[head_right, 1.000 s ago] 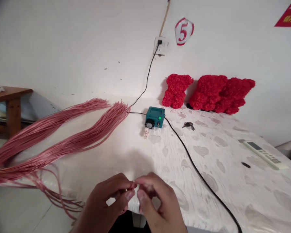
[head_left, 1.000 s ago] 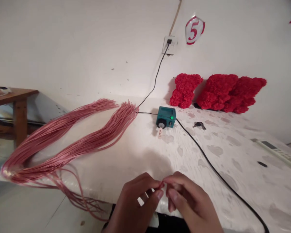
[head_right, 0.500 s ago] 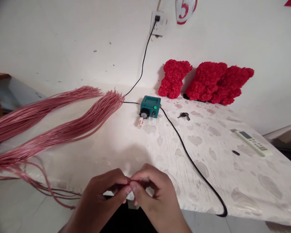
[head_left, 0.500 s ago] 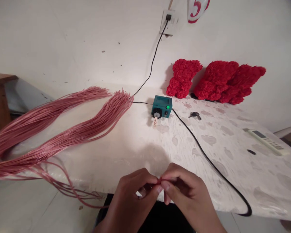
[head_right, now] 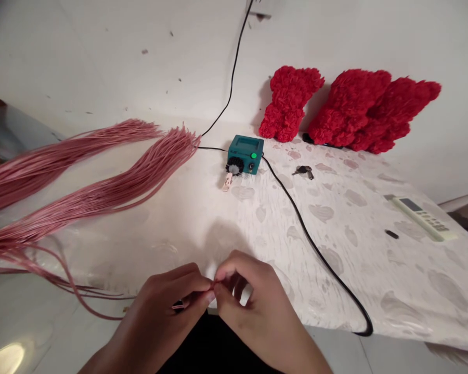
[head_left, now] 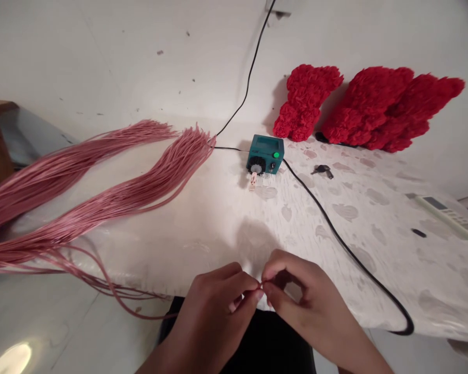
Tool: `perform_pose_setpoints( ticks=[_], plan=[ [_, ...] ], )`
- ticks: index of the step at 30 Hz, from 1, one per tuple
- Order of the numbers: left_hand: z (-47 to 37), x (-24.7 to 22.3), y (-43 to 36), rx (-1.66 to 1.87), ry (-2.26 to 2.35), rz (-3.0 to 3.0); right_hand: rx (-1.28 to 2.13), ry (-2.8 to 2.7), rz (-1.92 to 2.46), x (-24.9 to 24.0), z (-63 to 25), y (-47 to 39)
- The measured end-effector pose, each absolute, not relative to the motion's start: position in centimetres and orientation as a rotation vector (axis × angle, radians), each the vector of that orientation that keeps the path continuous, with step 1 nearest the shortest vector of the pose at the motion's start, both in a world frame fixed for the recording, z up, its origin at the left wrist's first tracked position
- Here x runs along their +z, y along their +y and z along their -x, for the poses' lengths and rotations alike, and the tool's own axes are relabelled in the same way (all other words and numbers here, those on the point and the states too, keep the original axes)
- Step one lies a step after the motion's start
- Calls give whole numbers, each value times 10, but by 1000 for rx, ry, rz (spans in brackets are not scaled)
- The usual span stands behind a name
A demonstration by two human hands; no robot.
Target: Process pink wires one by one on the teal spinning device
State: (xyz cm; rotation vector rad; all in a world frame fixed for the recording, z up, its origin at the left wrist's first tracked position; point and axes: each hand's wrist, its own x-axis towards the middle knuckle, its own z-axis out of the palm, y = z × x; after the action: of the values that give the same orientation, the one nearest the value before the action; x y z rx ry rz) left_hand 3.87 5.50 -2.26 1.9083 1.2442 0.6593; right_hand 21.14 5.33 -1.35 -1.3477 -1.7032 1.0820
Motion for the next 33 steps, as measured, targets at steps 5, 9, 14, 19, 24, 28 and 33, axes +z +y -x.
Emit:
perform_pose_setpoints(
  ticks=[5, 9, 14, 19, 24, 28, 33],
  plan=[
    [-36, -22, 56, 597, 1248, -1897, 1071, -1725, 1299, -14, -211, 53],
    [-33, -16, 57, 658, 1225, -1857, 1008, -1763, 1228, -16, -208, 52],
    [-33, -14, 60, 674, 1263, -1999, 897, -1825, 1234, -19, -208, 52],
    [-36, -13, 62, 575, 1283, -2189, 826, -1943, 1242, -21, -210, 51],
    [-37, -5, 66, 447, 1341, -2218, 669, -2041, 1167, -25, -208, 52],
    [-36, -2, 67, 418, 1319, -2231, 598, -2016, 1130, -28, -205, 54],
    [-38, -3, 68, 489, 1333, -2285, 554, -1988, 1152, -33, -204, 54]
  ],
)
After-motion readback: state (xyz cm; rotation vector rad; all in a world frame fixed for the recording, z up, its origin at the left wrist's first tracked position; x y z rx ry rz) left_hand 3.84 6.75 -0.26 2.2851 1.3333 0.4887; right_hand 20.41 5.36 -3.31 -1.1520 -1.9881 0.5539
